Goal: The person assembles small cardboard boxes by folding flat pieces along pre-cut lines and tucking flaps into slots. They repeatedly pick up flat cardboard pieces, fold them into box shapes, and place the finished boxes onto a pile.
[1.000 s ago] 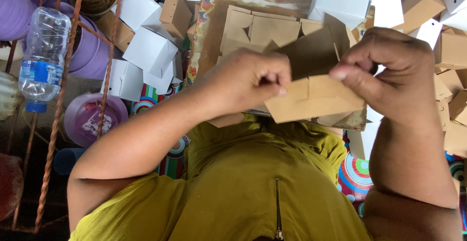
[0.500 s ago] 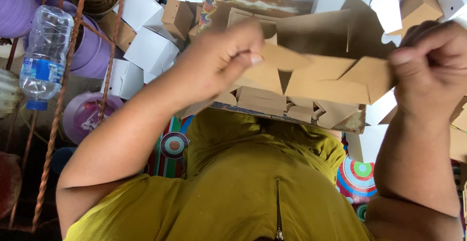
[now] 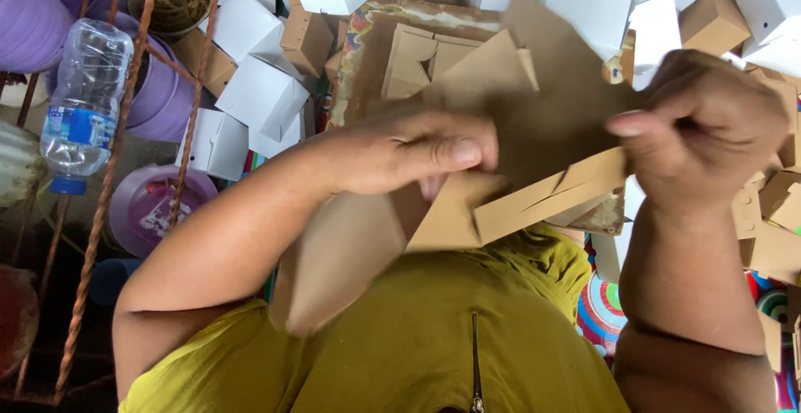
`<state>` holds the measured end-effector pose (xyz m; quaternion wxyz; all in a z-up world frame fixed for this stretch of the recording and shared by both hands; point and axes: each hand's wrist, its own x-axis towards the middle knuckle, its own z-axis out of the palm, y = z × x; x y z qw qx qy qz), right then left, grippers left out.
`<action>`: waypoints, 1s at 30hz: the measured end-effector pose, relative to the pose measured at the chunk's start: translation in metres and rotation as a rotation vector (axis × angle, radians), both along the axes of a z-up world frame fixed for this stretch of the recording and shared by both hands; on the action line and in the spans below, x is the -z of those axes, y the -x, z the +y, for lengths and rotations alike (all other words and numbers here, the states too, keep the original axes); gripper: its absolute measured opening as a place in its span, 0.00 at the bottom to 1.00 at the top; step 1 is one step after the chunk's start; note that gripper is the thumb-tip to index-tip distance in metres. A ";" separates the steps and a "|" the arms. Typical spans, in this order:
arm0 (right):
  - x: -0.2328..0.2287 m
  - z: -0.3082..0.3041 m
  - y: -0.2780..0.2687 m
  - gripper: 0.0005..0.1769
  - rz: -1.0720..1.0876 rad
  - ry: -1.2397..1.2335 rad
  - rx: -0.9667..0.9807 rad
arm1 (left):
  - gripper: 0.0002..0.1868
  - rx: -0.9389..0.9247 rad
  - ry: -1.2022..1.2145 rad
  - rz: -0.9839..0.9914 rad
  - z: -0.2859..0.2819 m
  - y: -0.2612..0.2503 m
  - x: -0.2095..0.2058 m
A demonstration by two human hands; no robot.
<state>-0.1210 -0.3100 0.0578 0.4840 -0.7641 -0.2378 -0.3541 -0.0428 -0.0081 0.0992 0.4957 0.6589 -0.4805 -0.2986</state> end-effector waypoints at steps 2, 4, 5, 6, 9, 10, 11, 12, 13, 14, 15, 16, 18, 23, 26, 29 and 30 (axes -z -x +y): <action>-0.015 0.018 0.000 0.24 -0.001 0.115 -0.008 | 0.41 0.285 -0.172 0.257 -0.008 0.000 -0.009; -0.012 0.020 -0.002 0.24 0.001 0.100 -0.016 | 0.30 0.228 -0.279 0.216 -0.018 0.011 -0.020; -0.011 0.021 -0.003 0.25 0.000 0.086 -0.022 | 0.21 0.174 -0.385 0.172 -0.022 0.016 -0.026; -0.012 0.021 -0.004 0.25 -0.002 0.087 -0.024 | 0.21 0.172 -0.385 0.170 -0.024 0.017 -0.022; -0.011 0.018 -0.003 0.25 0.011 0.104 -0.015 | 0.20 0.116 -0.354 -0.192 -0.026 0.022 -0.009; -0.011 0.014 -0.003 0.24 0.010 0.109 -0.009 | 0.21 0.115 -0.342 -0.204 -0.026 0.023 -0.005; -0.011 0.011 -0.003 0.23 0.011 0.115 -0.005 | 0.21 0.112 -0.330 -0.215 -0.026 0.025 -0.001; -0.012 0.012 -0.003 0.23 0.013 0.114 -0.004 | 0.21 0.114 -0.331 -0.214 -0.025 0.025 0.000; -0.012 0.014 -0.003 0.21 0.009 0.111 -0.008 | 0.21 0.122 -0.285 -0.230 -0.025 0.025 0.001; -0.013 0.015 -0.003 0.19 0.005 0.107 -0.013 | 0.20 0.130 -0.239 -0.246 -0.024 0.025 0.002; -0.013 0.013 -0.005 0.19 0.001 0.108 -0.011 | 0.20 0.131 -0.238 -0.250 -0.023 0.024 0.007; -0.014 0.012 -0.007 0.18 -0.016 0.153 -0.067 | 0.20 0.109 -0.161 -0.307 -0.021 0.023 0.013; -0.020 0.012 -0.009 0.18 -0.039 0.197 -0.127 | 0.20 0.084 -0.084 -0.369 -0.018 0.018 0.017; -0.040 0.015 -0.002 0.11 0.068 0.367 -0.278 | 0.20 0.109 -0.093 -0.253 -0.007 0.011 0.020; -0.046 0.020 0.008 0.11 0.184 0.416 -0.268 | 0.18 0.112 -0.062 -0.214 -0.006 0.007 0.023; -0.050 0.021 0.010 0.12 0.169 0.475 -0.302 | 0.20 0.088 -0.018 -0.176 -0.004 -0.001 0.024; -0.051 0.024 0.010 0.12 0.167 0.476 -0.304 | 0.20 0.085 -0.018 -0.177 -0.003 -0.001 0.025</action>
